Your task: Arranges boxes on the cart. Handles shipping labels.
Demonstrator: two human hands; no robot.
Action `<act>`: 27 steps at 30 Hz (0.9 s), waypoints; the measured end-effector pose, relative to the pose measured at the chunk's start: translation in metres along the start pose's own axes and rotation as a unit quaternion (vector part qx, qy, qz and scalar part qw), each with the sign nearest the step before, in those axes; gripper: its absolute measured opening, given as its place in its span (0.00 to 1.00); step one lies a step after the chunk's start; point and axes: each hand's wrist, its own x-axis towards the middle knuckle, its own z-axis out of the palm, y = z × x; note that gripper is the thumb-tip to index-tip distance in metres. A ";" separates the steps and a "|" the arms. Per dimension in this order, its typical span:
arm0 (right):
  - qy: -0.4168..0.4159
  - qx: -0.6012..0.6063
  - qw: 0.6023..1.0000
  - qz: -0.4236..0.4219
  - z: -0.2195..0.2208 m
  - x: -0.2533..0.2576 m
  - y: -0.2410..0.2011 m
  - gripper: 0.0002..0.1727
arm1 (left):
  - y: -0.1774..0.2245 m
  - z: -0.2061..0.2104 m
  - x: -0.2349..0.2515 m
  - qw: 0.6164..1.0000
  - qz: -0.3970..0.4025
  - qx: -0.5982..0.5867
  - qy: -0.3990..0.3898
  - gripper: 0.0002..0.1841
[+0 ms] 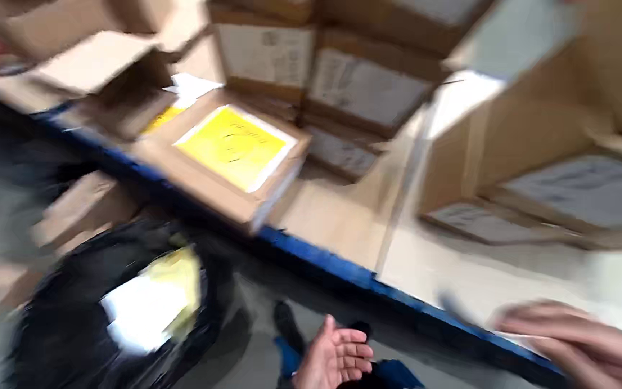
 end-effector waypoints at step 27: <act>0.498 0.330 0.770 0.224 -0.150 -0.205 0.116 0.05 | -0.015 0.393 0.187 0.778 0.204 0.572 -0.159 0.03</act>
